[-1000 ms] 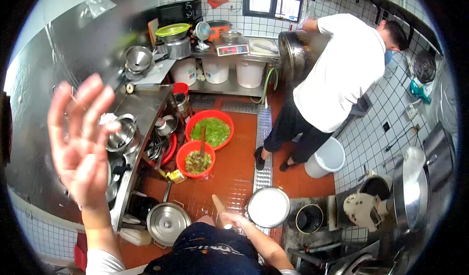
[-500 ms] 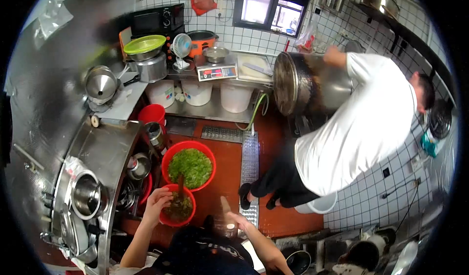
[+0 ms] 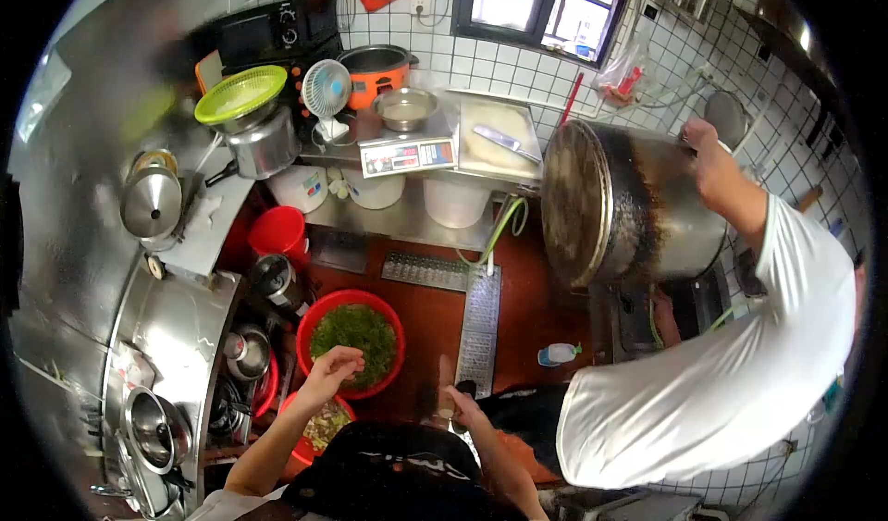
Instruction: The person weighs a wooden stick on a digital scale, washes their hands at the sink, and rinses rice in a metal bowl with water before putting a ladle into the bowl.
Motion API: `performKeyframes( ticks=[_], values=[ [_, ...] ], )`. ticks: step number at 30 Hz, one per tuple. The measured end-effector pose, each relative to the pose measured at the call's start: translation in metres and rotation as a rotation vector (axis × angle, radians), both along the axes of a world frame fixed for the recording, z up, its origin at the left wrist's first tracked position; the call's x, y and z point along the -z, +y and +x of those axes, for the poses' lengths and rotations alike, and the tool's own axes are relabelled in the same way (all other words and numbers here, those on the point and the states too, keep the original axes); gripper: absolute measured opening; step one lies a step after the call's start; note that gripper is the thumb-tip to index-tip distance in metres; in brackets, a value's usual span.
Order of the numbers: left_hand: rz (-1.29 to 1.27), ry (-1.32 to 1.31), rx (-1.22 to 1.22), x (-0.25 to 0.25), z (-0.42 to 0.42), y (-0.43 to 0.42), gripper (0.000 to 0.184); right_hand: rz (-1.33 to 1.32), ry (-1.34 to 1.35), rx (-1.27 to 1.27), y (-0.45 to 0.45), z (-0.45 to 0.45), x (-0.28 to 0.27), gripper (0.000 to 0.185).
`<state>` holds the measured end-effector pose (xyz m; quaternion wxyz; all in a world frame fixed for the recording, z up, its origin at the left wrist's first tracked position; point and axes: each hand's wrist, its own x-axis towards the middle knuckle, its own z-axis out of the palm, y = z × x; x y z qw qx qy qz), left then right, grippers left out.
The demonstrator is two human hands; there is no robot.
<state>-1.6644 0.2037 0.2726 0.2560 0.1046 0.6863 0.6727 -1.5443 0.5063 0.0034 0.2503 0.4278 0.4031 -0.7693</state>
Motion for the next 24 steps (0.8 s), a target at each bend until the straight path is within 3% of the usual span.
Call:
performKeyframes(
  ticks=[5, 11, 12, 14, 18, 19, 20, 23, 24],
  values=[
    [-0.095, 0.095, 0.013, 0.006, -0.1, 0.044, 0.029, 0.036, 0.034, 0.039, 0.035, -0.073, -0.012, 0.049],
    [0.055, -0.073, -0.12, -0.006, -0.251, 0.126, 0.037, 0.169, 0.003, -0.014, 0.075, -0.126, -0.048, 0.057],
    [0.073, -0.071, -0.153, 0.001, -0.283, 0.139, 0.037, 0.293, -0.039, -0.067, 0.072, -0.141, -0.092, 0.054],
    [0.118, -0.062, -0.184, 0.012, -0.345, 0.16, 0.041, 0.251, -0.019, -0.077, 0.089, -0.155, -0.077, 0.053],
    [0.165, -0.129, -0.297, -0.003, -0.449, 0.201, 0.049, 0.23, -0.063, -0.027, 0.1, -0.186, -0.103, 0.056],
    [0.246, -0.115, -0.265, -0.008, -0.469, 0.205, 0.055, 0.243, -0.081, -0.044, 0.106, -0.188, -0.101, 0.057],
    [0.278, -0.173, -0.307, -0.003, -0.495, 0.21, 0.056, 0.306, -0.077, -0.087, 0.121, -0.185, -0.057, 0.06],
    [0.378, -0.284, -0.402, 0.043, -0.584, 0.224, 0.075, 0.417, -0.229, -0.112, 0.13, -0.208, -0.081, 0.061],
    [0.382, -0.324, -0.409, 0.037, -0.598, 0.228, 0.078, 0.441, -0.204, -0.074, 0.124, -0.219, -0.113, 0.054]
  ],
)
